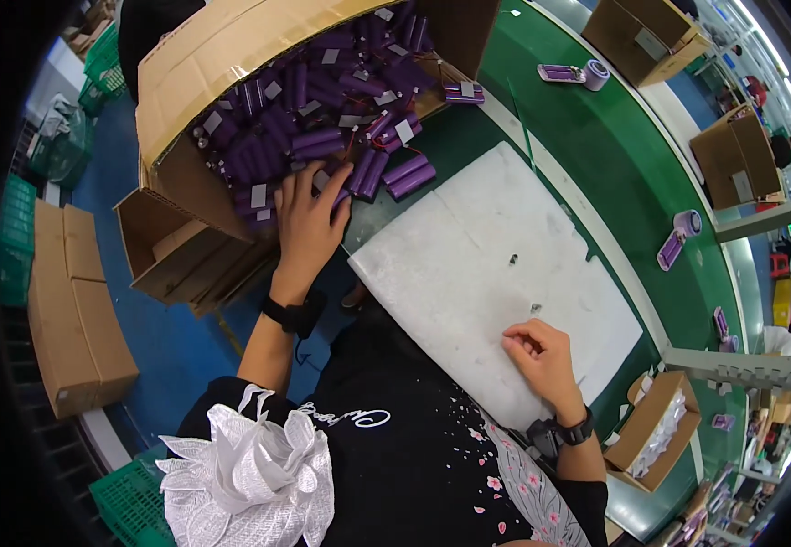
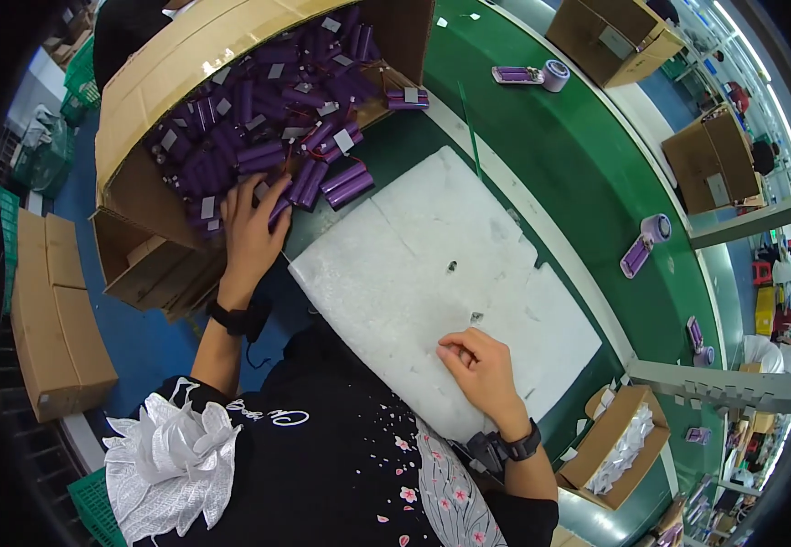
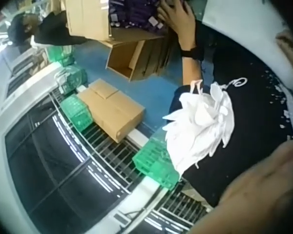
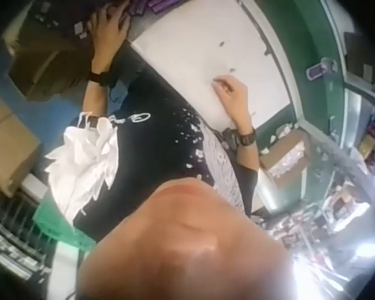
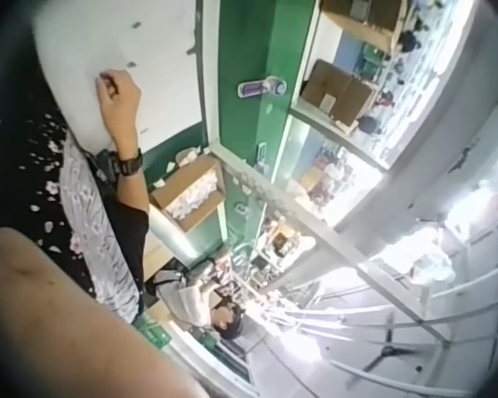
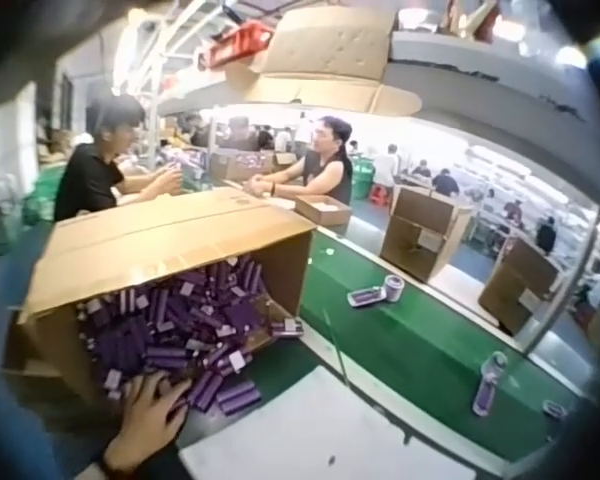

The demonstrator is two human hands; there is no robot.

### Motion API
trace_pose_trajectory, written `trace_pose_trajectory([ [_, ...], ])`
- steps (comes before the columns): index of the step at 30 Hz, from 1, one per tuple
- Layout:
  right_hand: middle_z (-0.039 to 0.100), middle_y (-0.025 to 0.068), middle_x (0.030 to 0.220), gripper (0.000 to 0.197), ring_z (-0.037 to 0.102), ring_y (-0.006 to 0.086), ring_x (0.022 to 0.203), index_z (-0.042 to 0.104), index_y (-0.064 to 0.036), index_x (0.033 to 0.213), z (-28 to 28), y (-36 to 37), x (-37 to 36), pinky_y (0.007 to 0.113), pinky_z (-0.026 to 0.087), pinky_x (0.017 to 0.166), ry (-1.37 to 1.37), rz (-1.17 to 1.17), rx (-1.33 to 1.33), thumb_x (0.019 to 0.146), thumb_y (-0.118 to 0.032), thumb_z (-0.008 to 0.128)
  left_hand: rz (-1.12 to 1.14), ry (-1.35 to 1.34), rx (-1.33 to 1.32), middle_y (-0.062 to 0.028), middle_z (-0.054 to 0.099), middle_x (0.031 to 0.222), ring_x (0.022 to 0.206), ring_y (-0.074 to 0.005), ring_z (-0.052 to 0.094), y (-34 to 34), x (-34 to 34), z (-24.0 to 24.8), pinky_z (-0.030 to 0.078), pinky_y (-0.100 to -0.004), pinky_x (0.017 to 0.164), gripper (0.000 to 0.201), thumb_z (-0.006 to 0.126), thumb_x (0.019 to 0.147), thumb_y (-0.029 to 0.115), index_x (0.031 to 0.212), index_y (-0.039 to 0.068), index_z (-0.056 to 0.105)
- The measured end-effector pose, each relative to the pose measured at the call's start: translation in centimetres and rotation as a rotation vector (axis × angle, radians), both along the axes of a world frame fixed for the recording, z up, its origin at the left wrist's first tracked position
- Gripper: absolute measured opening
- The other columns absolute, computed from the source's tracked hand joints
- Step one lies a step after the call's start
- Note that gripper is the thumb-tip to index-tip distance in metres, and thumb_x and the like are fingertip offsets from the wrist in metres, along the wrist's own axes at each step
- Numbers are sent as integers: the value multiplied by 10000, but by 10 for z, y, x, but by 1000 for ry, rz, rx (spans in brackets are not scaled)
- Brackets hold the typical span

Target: The recorder is seen assembling small portable handheld fans at a factory workstation.

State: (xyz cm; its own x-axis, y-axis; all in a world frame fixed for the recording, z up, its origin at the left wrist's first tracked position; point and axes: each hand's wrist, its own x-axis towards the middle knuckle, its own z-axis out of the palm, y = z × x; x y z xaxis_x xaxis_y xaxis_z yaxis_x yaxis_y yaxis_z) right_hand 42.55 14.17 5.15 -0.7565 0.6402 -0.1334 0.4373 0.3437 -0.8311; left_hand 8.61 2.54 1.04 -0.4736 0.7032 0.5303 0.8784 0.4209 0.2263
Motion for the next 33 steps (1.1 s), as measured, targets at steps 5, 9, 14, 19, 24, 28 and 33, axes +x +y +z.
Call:
trace_pose_trajectory([
  [5, 567, 18, 689, 67, 445, 57, 562, 669, 5, 844, -2, 3, 1, 204, 354, 515, 45, -33, -3, 795, -28, 700, -121, 89, 55, -97, 558, 1183, 1044, -307, 518, -1, -12, -2, 420, -435, 868, 406, 707, 776, 148, 1177, 162, 643],
  [9, 573, 20, 694, 63, 445, 59, 560, 668, 5, 839, -2, 3, 2, 204, 351, 513, 54, -41, -3, 794, -24, 700, -159, 142, 112, -85, 589, 1157, 986, -293, 556, -2, -17, -4, 455, -411, 815, 362, 693, 798, 138, 1156, 167, 655],
  [14, 582, 24, 699, 60, 448, 62, 558, 667, 5, 834, -4, 4, 2, 207, 350, 511, 63, -43, 2, 793, -23, 700, -151, 151, 143, -77, 607, 1140, 941, -276, 587, 1, -19, -6, 473, -393, 785, 343, 692, 814, 136, 1152, 174, 656],
  [19, 582, 31, 694, 62, 454, 68, 558, 668, 4, 834, -2, 3, 0, 211, 353, 510, 59, -40, 6, 788, -21, 701, -167, 91, 59, -82, 609, 1142, 933, -278, 605, -2, -15, 5, 483, -390, 781, 358, 713, 805, 144, 1157, 151, 651],
  [24, 577, 35, 687, 63, 457, 73, 553, 669, 5, 833, -1, 1, 0, 213, 355, 510, 71, -41, 6, 785, -19, 702, -208, 58, 51, -119, 622, 1141, 977, -321, 610, -1, -20, 3, 491, -386, 820, 408, 738, 782, 111, 1178, 108, 638],
  [28, 572, 37, 682, 65, 453, 77, 549, 669, 8, 833, -1, 2, -1, 215, 356, 509, 72, -40, 6, 783, -18, 702, -215, 70, 145, -145, 619, 1140, 996, -328, 614, -6, -21, -3, 500, -388, 845, 413, 742, 780, 63, 1177, 75, 626],
  [33, 573, 39, 682, 66, 453, 77, 551, 670, 6, 832, -2, 2, 1, 214, 357, 512, 65, -38, -3, 783, -20, 704, -252, 43, 387, -149, 614, 1137, 983, -312, 628, -9, -23, -13, 520, -376, 829, 418, 762, 766, 46, 1161, 75, 628],
])
